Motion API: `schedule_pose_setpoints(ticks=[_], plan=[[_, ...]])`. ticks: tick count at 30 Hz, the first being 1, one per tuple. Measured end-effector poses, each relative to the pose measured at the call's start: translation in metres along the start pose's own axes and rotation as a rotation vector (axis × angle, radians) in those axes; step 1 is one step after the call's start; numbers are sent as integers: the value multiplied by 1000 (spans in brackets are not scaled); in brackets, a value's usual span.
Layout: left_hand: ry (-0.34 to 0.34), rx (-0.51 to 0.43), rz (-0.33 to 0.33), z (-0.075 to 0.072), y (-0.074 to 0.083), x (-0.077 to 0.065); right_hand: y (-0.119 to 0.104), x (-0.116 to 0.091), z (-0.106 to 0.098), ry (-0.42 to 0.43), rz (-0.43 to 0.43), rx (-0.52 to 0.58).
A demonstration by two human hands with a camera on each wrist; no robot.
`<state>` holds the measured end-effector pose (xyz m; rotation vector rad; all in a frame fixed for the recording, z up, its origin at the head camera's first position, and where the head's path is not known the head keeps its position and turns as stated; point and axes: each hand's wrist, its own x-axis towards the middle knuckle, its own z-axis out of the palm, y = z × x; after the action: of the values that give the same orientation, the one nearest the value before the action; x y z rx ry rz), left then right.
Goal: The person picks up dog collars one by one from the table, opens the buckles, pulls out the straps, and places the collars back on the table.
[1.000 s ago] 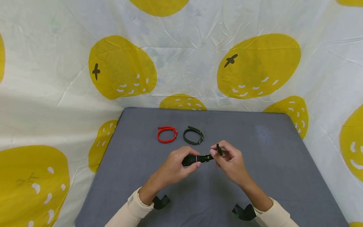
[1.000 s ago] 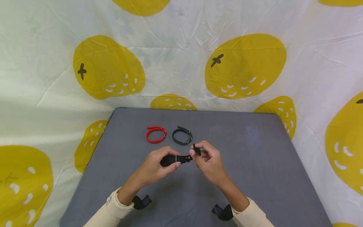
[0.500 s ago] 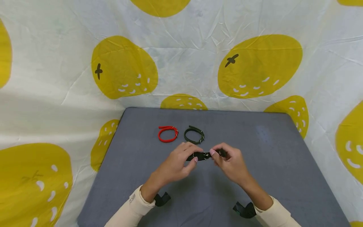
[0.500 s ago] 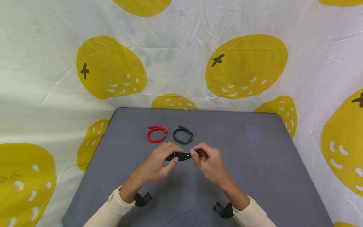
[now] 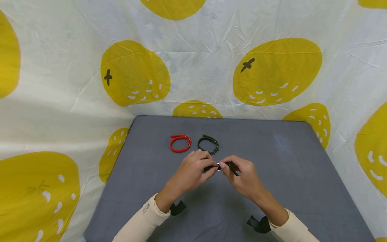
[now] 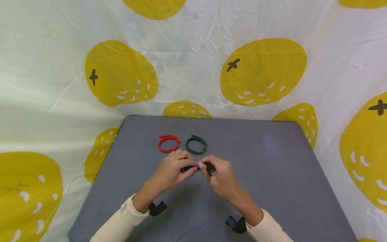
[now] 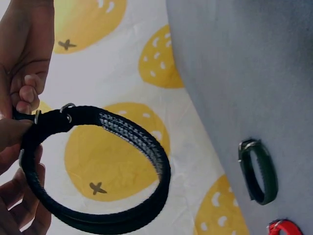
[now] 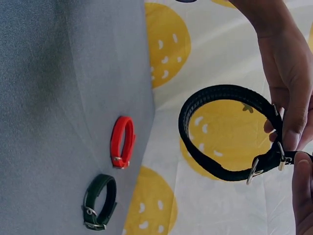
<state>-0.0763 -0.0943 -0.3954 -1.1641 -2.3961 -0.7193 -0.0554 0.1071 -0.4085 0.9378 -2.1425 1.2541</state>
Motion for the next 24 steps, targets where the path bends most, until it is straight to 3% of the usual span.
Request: schedule_pose_setpoints(ticks=[6, 12, 16, 24], plan=[[-7, 40, -25, -2, 4, 4, -4, 3, 2, 0, -26, 74], [-77, -93, -92, -1, 1, 5, -14, 9, 2, -1, 28, 222], [-120, -159, -63, 2, -4, 6, -13, 8, 3, -12, 59, 274], [-27, -197, -41, 9, -5, 6, -14, 13, -1, -27, 57, 304]])
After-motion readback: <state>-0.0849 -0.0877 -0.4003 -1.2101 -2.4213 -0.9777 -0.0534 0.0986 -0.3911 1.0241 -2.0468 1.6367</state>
